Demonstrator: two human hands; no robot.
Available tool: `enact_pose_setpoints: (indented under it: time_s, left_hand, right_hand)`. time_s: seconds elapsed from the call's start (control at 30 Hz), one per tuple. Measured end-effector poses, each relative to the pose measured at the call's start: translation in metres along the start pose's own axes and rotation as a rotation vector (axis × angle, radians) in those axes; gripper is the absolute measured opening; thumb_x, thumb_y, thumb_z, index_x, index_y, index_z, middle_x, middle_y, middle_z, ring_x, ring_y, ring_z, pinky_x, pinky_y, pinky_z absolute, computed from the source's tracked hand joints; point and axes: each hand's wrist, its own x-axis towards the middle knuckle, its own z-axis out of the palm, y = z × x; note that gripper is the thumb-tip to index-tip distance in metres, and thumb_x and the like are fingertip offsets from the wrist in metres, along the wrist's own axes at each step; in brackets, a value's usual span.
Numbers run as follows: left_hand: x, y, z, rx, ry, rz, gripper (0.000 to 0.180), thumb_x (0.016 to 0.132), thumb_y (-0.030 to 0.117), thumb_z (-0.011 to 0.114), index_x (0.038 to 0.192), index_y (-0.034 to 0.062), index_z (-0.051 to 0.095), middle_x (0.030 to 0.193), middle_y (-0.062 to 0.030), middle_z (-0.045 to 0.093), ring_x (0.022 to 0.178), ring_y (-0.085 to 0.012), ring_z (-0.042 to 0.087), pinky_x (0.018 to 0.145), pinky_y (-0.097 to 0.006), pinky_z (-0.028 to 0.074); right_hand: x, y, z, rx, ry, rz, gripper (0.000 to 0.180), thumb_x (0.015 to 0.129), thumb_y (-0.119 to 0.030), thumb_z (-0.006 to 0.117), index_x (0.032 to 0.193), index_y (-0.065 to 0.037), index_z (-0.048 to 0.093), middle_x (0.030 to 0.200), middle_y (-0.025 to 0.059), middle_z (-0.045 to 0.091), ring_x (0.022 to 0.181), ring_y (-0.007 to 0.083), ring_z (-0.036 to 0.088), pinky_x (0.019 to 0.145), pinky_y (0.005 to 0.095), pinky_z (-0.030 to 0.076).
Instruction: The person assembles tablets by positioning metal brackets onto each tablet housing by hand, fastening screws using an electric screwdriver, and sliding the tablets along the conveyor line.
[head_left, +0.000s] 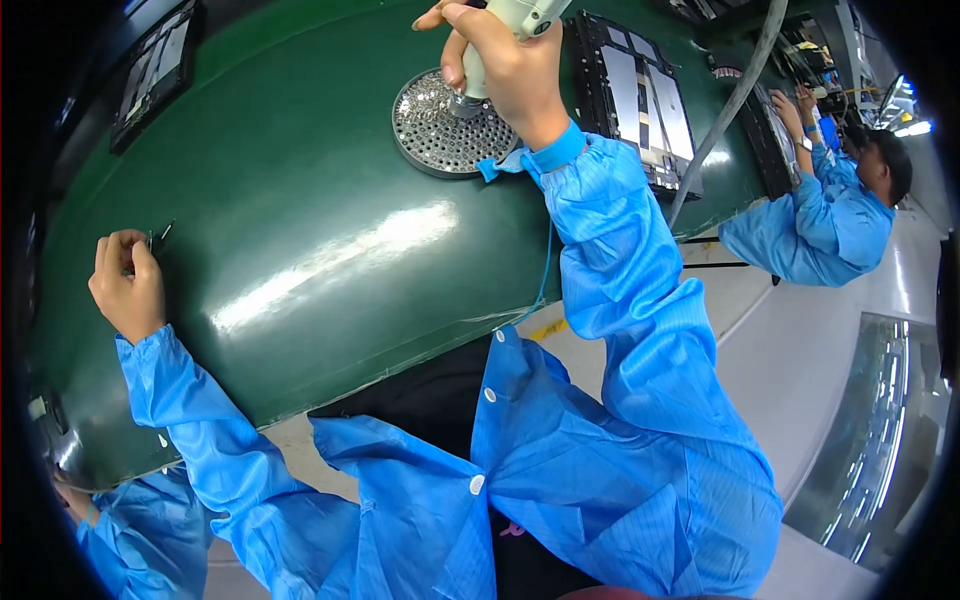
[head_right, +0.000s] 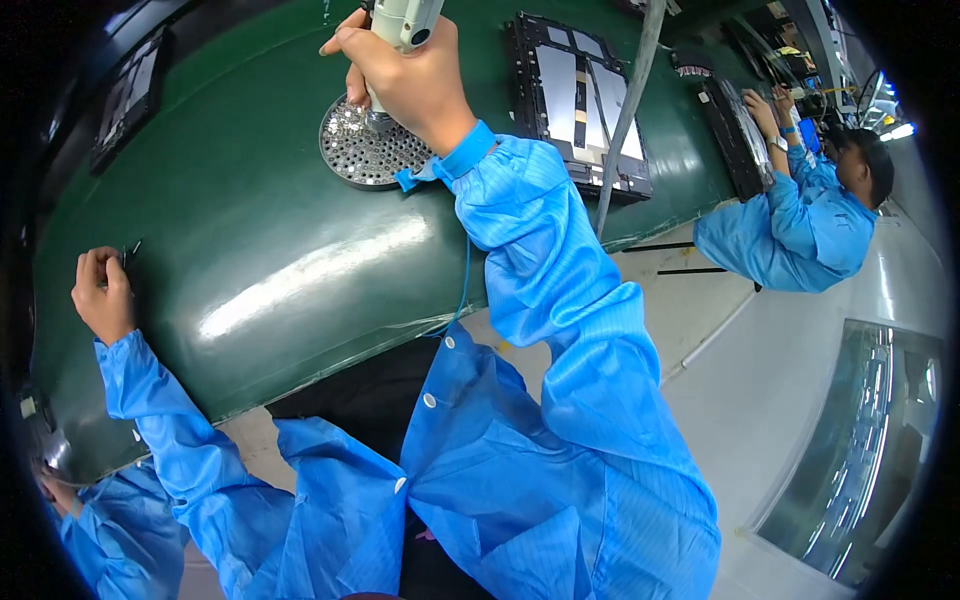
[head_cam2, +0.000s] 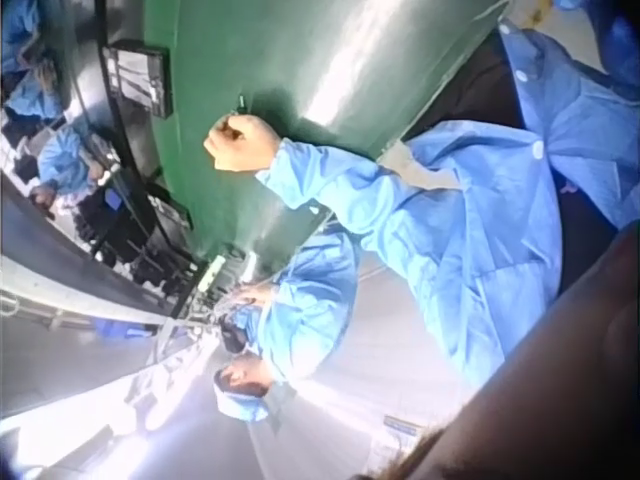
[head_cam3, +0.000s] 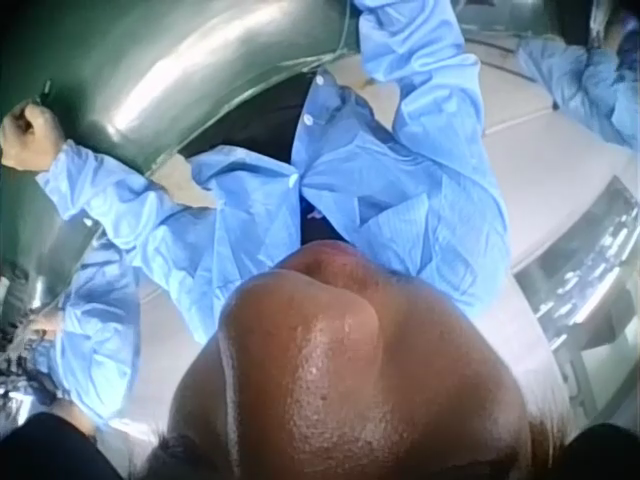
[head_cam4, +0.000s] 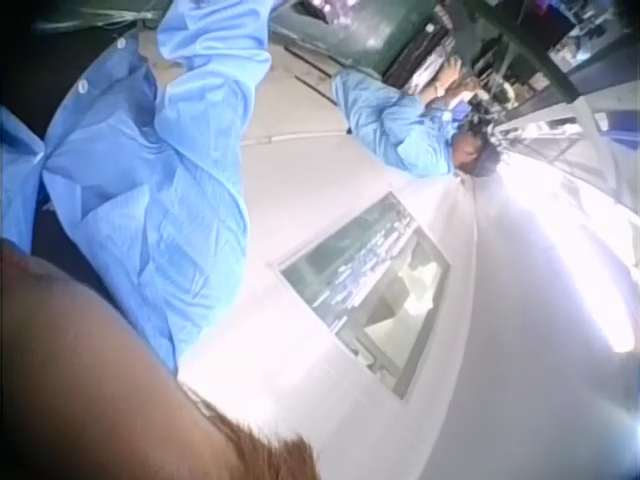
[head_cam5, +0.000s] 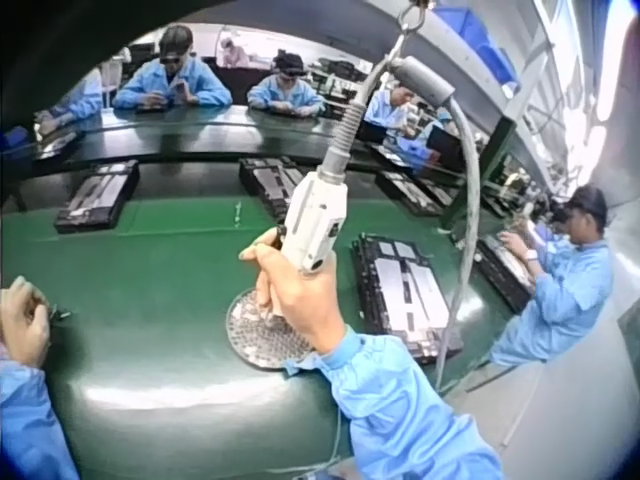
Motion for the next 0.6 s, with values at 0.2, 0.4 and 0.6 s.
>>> enact_pose_setpoints:
  time_s: [0.2,0.4,0.6]
  left_hand:
    - [0.006,0.007,-0.004,0.019,0.033,0.046,0.009,0.081,0.0,0.058,0.081,0.0004,0.067,0.076,-0.0077,0.065,0.062,-0.0173,0.065,0.058,-0.029,0.048]
    - [0.037,0.073,0.036,-0.116,0.089,0.173,0.02,0.087,0.009,0.067,0.106,0.0041,0.071,0.092,-0.0131,0.068,0.076,-0.0244,0.068,0.07,-0.034,0.054]
    - [0.166,0.128,0.197,-0.545,-0.346,-0.223,0.07,0.085,0.05,0.076,0.117,-0.0109,0.064,0.1,-0.0231,0.071,0.092,-0.0262,0.07,0.079,-0.037,0.057]
  right_hand:
    - [0.003,-0.02,0.005,-0.027,0.012,-0.009,0.013,0.096,-0.008,0.061,0.094,0.003,0.067,0.072,0.0073,0.066,0.049,0.0112,0.058,0.044,0.0239,0.045]
    - [0.011,-0.039,0.006,0.039,0.029,-0.112,0.017,0.092,-0.007,0.063,0.102,0.007,0.067,0.087,0.0138,0.074,0.052,0.0137,0.062,0.043,0.0273,0.046]
    - [0.003,-0.053,0.001,0.004,0.099,-0.017,0.022,0.092,-0.004,0.061,0.109,0.009,0.059,0.094,0.0207,0.07,0.052,0.0149,0.059,0.048,0.0276,0.049]
